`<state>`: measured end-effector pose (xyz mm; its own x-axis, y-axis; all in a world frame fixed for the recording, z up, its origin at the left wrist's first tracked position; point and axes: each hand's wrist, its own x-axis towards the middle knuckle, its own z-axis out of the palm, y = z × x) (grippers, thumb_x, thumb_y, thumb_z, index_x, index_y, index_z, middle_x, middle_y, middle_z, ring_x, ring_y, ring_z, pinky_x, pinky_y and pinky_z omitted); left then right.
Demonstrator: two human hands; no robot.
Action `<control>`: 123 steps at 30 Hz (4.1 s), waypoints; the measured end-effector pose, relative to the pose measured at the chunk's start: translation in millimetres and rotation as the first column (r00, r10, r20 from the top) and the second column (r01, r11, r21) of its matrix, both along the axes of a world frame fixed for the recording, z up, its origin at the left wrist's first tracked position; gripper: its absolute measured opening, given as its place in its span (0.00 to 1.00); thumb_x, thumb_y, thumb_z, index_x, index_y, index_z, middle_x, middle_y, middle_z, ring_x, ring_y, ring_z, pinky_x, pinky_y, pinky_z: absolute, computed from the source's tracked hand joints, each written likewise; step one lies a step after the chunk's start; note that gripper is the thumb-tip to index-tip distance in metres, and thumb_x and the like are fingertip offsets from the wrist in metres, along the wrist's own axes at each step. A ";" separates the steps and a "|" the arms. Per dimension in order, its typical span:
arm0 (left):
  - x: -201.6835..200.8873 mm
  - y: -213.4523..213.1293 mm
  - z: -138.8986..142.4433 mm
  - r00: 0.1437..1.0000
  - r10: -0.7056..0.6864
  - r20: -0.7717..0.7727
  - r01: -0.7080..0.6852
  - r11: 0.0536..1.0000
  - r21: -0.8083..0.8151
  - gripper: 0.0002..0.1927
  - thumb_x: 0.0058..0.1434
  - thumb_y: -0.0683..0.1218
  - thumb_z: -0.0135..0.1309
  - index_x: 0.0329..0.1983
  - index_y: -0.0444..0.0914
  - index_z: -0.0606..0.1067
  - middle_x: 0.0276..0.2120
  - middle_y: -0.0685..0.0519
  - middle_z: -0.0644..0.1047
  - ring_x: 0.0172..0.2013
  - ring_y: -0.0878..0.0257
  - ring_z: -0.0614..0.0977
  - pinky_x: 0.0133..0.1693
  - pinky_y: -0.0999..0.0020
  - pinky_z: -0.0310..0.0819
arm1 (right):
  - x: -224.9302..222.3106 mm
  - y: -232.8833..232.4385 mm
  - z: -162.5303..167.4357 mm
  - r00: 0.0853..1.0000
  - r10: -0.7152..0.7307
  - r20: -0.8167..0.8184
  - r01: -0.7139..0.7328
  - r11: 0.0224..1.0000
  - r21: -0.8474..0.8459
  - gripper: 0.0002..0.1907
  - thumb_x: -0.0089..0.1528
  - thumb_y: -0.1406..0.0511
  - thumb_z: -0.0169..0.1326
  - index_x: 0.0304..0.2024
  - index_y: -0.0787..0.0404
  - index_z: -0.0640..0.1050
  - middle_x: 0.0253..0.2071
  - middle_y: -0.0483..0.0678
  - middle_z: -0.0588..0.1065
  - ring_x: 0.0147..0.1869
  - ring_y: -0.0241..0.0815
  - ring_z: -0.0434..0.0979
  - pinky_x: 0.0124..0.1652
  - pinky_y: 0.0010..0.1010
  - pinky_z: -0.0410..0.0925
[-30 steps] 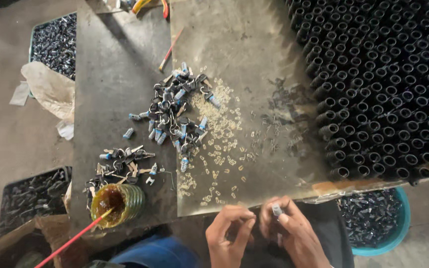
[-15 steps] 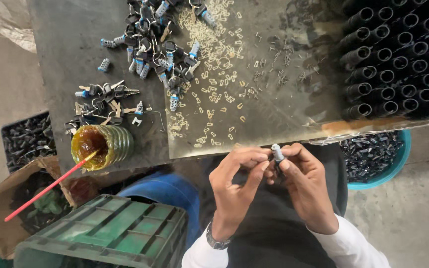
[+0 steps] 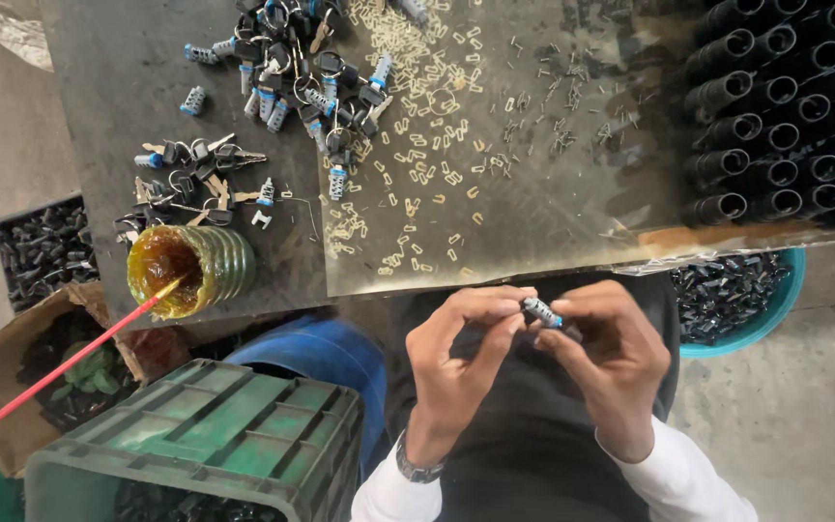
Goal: The person picks up small metal components one at a time, dips a red-handled brush into a jar of amber paste, and brushes the paste onto each component, setting finished pieces on the work table.
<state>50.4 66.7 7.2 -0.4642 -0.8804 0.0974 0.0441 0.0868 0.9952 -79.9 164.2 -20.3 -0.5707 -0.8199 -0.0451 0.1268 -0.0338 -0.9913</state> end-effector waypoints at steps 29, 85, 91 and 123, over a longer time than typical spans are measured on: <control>-0.4 -18.1 -60.1 0.964 -0.162 -0.211 0.238 0.879 0.413 0.09 0.55 0.34 0.64 0.38 0.34 0.79 0.37 0.45 0.85 0.34 0.65 0.86 0.38 0.71 0.79 | -47.4 5.2 -75.4 0.768 -0.015 -0.640 -0.103 0.984 -0.147 0.11 0.52 0.66 0.72 0.35 0.55 0.83 0.31 0.41 0.81 0.37 0.33 0.84 0.39 0.24 0.76; 245.2 -110.8 -33.6 0.549 0.836 -0.005 -0.780 0.510 -0.363 0.12 0.75 0.42 0.51 0.57 0.32 0.66 0.30 0.48 0.72 0.22 0.70 0.70 0.23 0.76 0.63 | -16.7 -36.9 -80.6 0.621 0.626 0.473 -0.547 0.777 -0.310 0.11 0.62 0.73 0.61 0.44 0.66 0.73 0.42 0.52 0.71 0.41 0.40 0.75 0.39 0.33 0.70; 247.8 -121.8 -36.0 0.488 0.865 -0.113 -0.860 0.455 -0.230 0.10 0.76 0.43 0.51 0.49 0.29 0.70 0.28 0.48 0.73 0.21 0.69 0.70 0.25 0.75 0.66 | -19.3 -27.9 -76.4 0.629 0.614 0.476 -0.527 0.788 -0.320 0.11 0.61 0.75 0.62 0.43 0.67 0.74 0.42 0.53 0.72 0.41 0.39 0.74 0.40 0.32 0.68; 277.6 -173.0 -52.9 0.587 0.236 0.775 -0.670 0.679 0.301 0.14 0.69 0.49 0.53 0.49 0.33 0.72 0.29 0.45 0.78 0.17 0.62 0.76 0.17 0.66 0.68 | -16.5 -37.7 -65.2 0.673 0.536 0.510 -0.437 0.844 -0.310 0.12 0.59 0.74 0.62 0.42 0.67 0.73 0.42 0.56 0.75 0.38 0.40 0.76 0.37 0.32 0.71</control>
<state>328.0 -106.3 -45.7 0.2730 -0.7748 -0.5702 -0.4852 -0.6227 0.6139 -96.4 126.6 -85.5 0.0008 -0.9974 -0.0726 0.6916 0.0530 -0.7203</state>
